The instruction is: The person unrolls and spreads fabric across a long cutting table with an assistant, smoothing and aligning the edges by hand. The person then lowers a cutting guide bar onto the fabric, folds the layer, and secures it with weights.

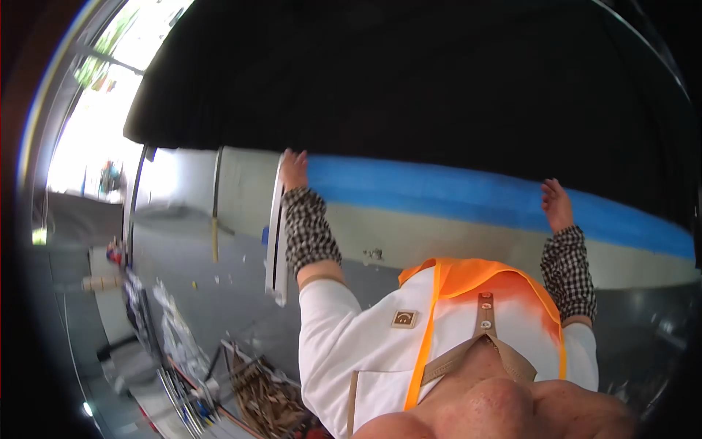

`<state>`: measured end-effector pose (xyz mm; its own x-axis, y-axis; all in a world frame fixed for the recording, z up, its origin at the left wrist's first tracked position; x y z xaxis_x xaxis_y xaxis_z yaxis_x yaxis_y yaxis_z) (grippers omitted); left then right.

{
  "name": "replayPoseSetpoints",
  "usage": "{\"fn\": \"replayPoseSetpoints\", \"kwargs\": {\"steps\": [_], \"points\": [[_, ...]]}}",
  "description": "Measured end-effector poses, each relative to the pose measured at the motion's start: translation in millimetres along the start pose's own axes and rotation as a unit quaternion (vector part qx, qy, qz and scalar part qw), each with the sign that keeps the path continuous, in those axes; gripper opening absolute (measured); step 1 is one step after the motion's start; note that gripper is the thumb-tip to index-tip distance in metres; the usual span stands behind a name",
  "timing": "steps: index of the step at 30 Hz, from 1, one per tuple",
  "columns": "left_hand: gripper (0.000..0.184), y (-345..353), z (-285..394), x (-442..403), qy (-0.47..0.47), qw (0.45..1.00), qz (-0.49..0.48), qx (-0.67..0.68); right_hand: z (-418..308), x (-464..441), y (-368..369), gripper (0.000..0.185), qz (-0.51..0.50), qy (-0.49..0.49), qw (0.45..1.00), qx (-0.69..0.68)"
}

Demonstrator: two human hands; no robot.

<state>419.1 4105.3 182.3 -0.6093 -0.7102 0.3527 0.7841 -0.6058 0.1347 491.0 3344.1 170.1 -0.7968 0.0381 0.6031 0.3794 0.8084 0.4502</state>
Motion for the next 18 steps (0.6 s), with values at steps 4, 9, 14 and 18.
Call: {"fn": "replayPoseSetpoints", "kwargs": {"steps": [4,9,14,18], "points": [[0.058,68.5,33.6,-30.2,-0.095,0.993,0.065,-0.038,-64.5,17.3,110.9,0.039,-0.078,0.036,0.990,0.113],[0.054,154.0,59.5,28.3,-0.090,0.954,0.165,-0.233,-115.5,18.7,140.7,0.036,-0.198,0.068,0.955,0.208],[0.039,180.0,71.3,36.9,-0.017,0.960,0.167,-0.225,-87.3,32.2,165.7,0.035,-0.251,0.101,0.936,0.224],[0.035,190.9,62.0,39.3,-0.026,0.956,0.170,-0.237,-93.4,37.8,160.4,0.036,-0.264,0.121,0.932,0.218]]}}
Point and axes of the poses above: each hand's wrist, its own x-axis away from the middle knuckle, its own y-axis out of the palm, z = x × y, the point moved 4 cm from there along -x, towards the middle knuckle, and after that the axes turned 14 degrees about -x, right-handed, at the moved point
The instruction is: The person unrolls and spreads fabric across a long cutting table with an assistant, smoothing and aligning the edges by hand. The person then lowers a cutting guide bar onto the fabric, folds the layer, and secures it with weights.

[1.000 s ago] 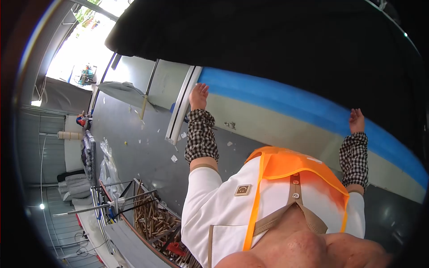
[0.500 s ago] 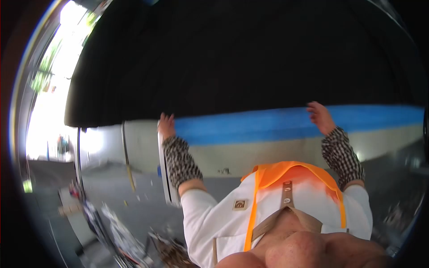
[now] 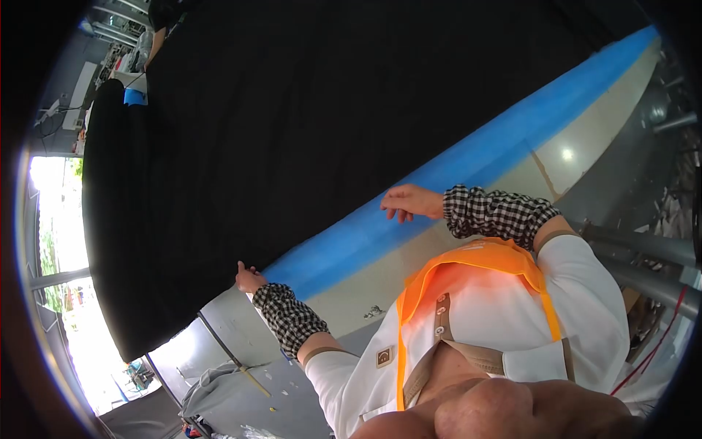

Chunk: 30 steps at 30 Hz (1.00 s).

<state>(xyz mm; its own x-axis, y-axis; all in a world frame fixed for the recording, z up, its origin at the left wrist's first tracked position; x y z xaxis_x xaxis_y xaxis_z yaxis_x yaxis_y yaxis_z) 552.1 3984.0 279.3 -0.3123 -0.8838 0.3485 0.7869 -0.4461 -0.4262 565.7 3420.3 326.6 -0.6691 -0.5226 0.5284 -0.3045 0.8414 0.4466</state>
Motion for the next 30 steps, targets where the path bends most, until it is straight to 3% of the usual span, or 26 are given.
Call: {"fn": "replayPoseSetpoints", "kwargs": {"steps": [3,6,7,9,12,13,14,15,17,19,20,22,23,24,28,30], "points": [[0.031,5.7,18.9,27.4,0.024,0.998,-0.033,0.038,8.4,-9.9,12.7,0.041,-0.013,0.001,0.999,-0.031],[0.028,37.2,20.5,79.7,-0.047,0.964,-0.252,0.068,6.3,-6.4,13.5,0.053,-0.012,0.011,0.996,-0.090],[0.025,49.0,15.0,86.2,-0.040,0.957,-0.284,0.035,5.3,-6.7,14.3,0.057,-0.009,0.013,0.994,-0.112],[0.032,55.8,3.8,83.8,0.057,0.964,-0.259,0.023,2.7,-4.1,13.6,0.065,0.009,0.009,0.986,-0.168],[0.049,29.4,53.3,134.1,0.377,0.906,-0.134,-0.137,-2.6,-13.5,16.7,0.070,0.063,-0.030,0.961,-0.269],[0.049,20.7,63.5,125.3,0.363,0.913,-0.134,-0.129,-9.1,-17.4,12.2,0.069,0.087,-0.059,0.948,-0.301],[0.049,19.1,66.5,99.1,0.177,0.947,-0.235,0.133,-17.8,-17.8,5.4,0.068,0.109,-0.090,0.933,-0.332],[0.048,11.6,68.4,78.9,0.276,0.942,-0.177,0.071,-31.3,-13.4,-7.0,0.066,0.152,-0.146,0.922,-0.324],[0.041,14.8,70.5,64.5,0.221,0.930,-0.238,0.170,-49.2,-4.5,-36.3,0.063,0.227,-0.251,0.886,-0.316],[0.037,9.7,76.9,74.0,0.128,0.918,-0.270,0.260,-59.9,5.8,-79.5,0.053,0.404,-0.321,0.824,-0.232],[0.036,6.5,76.2,87.7,0.066,0.911,-0.274,0.300,-69.4,23.1,-93.1,0.052,0.474,-0.347,0.787,-0.186],[0.036,0.0,62.4,81.6,0.141,0.926,-0.251,0.242,-71.7,27.8,-143.0,0.056,0.632,-0.394,0.658,-0.110],[0.037,-7.5,57.2,68.7,0.179,0.931,-0.237,0.213,-73.9,29.8,-164.0,0.062,0.653,-0.391,0.630,-0.151],[0.039,-8.2,61.0,59.0,0.136,0.936,-0.234,0.223,-84.6,38.9,-181.1,0.068,0.674,-0.383,0.601,-0.195],[0.039,-0.7,30.8,13.1,0.003,0.931,-0.266,0.249,-115.6,82.5,-172.1,0.082,0.663,-0.304,0.618,-0.292],[0.034,0.3,19.3,-4.6,-0.007,0.947,-0.218,0.235,-118.6,85.3,-175.9,0.061,0.631,-0.303,0.628,-0.339]]}}
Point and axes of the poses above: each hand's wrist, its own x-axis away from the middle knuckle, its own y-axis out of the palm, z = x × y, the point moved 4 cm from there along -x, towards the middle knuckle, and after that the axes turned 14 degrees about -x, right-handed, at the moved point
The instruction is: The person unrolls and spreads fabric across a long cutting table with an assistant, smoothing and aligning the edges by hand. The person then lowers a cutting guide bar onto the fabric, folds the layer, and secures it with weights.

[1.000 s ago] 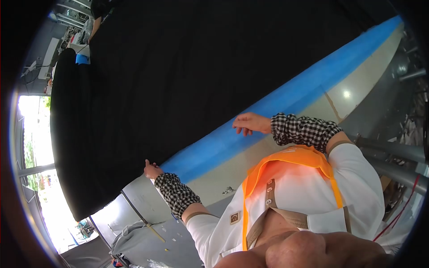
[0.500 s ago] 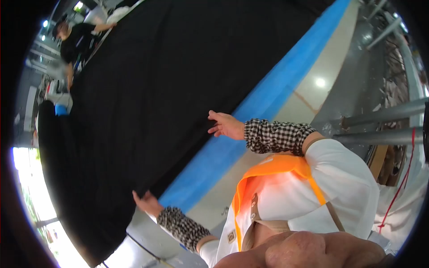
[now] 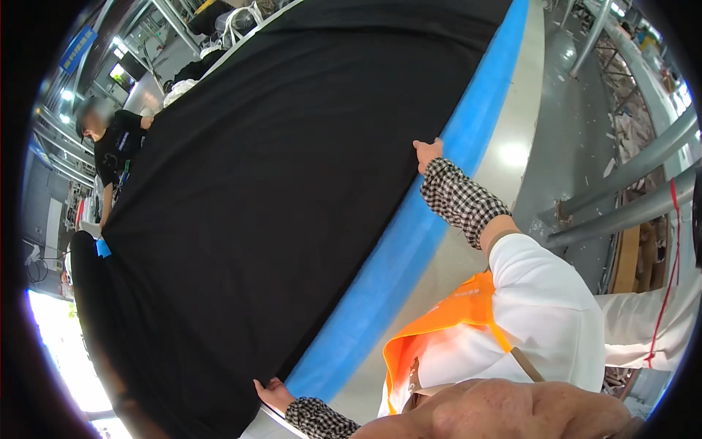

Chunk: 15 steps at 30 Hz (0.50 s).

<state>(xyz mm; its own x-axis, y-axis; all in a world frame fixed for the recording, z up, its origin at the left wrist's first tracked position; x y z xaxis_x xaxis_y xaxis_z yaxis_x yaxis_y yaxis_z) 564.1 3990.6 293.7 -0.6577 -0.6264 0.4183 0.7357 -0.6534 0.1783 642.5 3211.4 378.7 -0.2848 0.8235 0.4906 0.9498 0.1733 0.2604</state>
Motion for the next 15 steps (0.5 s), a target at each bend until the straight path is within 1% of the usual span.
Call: {"fn": "replayPoseSetpoints", "kwargs": {"steps": [2,3,6,7,8,9,10,11,12,15], "points": [[0.031,-7.1,-0.7,-5.7,0.018,0.999,0.032,0.008,19.9,-59.8,-4.6,0.050,-0.065,0.031,0.997,-0.033],[0.038,0.8,19.6,10.2,0.057,0.997,0.024,-0.045,27.7,-67.5,-0.7,0.032,-0.071,0.011,0.996,-0.052],[0.041,-40.9,66.6,-21.2,0.171,0.964,0.131,-0.153,27.9,-37.1,18.0,0.025,-0.149,-0.004,0.986,-0.069],[0.042,-61.8,76.7,-39.7,0.178,0.968,0.129,-0.120,35.9,-25.0,17.8,0.017,-0.181,-0.008,0.981,-0.074],[0.043,-109.6,81.9,-85.1,0.149,0.984,0.090,-0.037,16.8,36.3,14.0,0.015,-0.215,0.015,0.975,-0.051],[0.044,-144.2,89.9,-115.7,0.115,0.991,0.058,0.048,25.8,52.7,11.4,0.015,-0.284,0.042,0.958,-0.007],[0.045,-148.9,105.0,-106.8,0.150,0.983,0.100,0.020,41.1,64.5,9.9,0.018,-0.321,0.082,0.943,-0.027],[0.046,-144.5,104.7,-97.7,0.172,0.975,0.136,-0.021,53.2,73.6,7.3,0.020,-0.341,0.107,0.934,-0.023],[0.047,-137.0,99.2,-93.2,0.181,0.971,0.148,-0.049,59.2,83.9,8.5,0.021,-0.360,0.132,0.923,-0.019],[0.051,-94.6,63.4,-78.1,0.183,0.973,0.104,-0.090,77.2,74.8,19.2,0.033,-0.312,0.200,0.926,-0.070]]}}
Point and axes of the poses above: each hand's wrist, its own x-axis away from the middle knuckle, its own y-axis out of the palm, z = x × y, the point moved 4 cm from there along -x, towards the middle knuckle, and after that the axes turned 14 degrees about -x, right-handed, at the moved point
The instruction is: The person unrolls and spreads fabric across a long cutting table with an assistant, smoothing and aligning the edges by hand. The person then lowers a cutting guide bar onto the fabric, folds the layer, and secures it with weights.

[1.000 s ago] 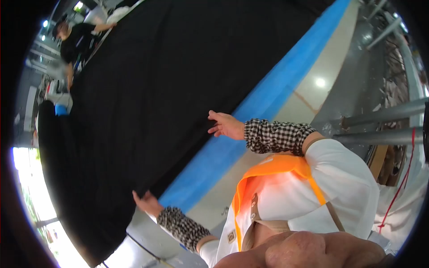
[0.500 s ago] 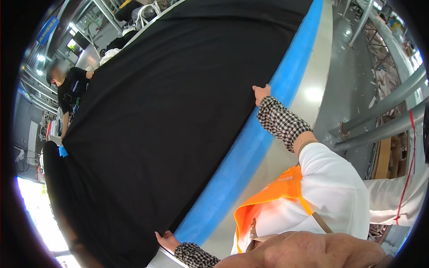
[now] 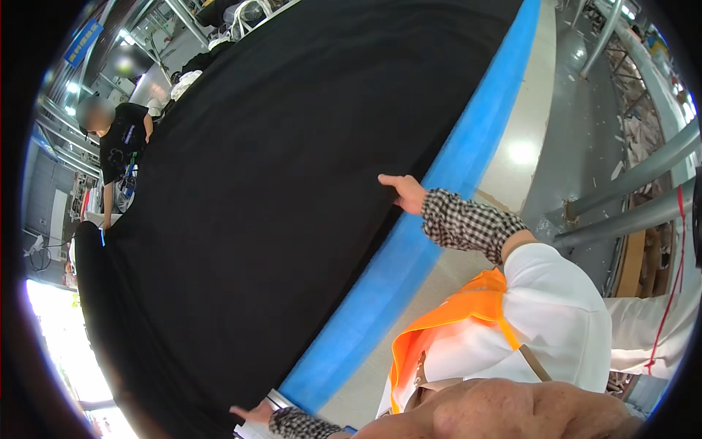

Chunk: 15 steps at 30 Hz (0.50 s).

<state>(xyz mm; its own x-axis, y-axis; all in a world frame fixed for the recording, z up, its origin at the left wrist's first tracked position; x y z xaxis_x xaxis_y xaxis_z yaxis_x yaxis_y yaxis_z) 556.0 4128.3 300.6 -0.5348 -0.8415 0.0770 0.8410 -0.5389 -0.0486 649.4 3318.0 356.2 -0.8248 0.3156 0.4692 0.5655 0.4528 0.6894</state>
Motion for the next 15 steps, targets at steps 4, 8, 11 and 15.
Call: {"fn": "replayPoseSetpoints", "kwargs": {"steps": [4,8,11,15], "points": [[0.056,65.0,-43.2,44.2,-0.060,0.991,-0.119,0.026,-4.9,-75.8,-42.6,0.050,0.116,-0.063,0.990,0.045],[0.055,87.6,-54.6,59.7,-0.125,0.988,-0.091,0.026,-37.7,-67.5,-44.2,0.054,0.252,-0.141,0.946,0.144],[0.048,78.4,-44.9,65.5,-0.038,0.989,-0.023,-0.140,-52.5,-80.0,-67.6,0.042,0.212,-0.202,0.952,0.085],[0.057,52.9,-15.2,69.5,-0.030,0.982,0.077,-0.168,-60.6,-51.3,-59.8,0.021,0.200,-0.210,0.948,0.129]]}}
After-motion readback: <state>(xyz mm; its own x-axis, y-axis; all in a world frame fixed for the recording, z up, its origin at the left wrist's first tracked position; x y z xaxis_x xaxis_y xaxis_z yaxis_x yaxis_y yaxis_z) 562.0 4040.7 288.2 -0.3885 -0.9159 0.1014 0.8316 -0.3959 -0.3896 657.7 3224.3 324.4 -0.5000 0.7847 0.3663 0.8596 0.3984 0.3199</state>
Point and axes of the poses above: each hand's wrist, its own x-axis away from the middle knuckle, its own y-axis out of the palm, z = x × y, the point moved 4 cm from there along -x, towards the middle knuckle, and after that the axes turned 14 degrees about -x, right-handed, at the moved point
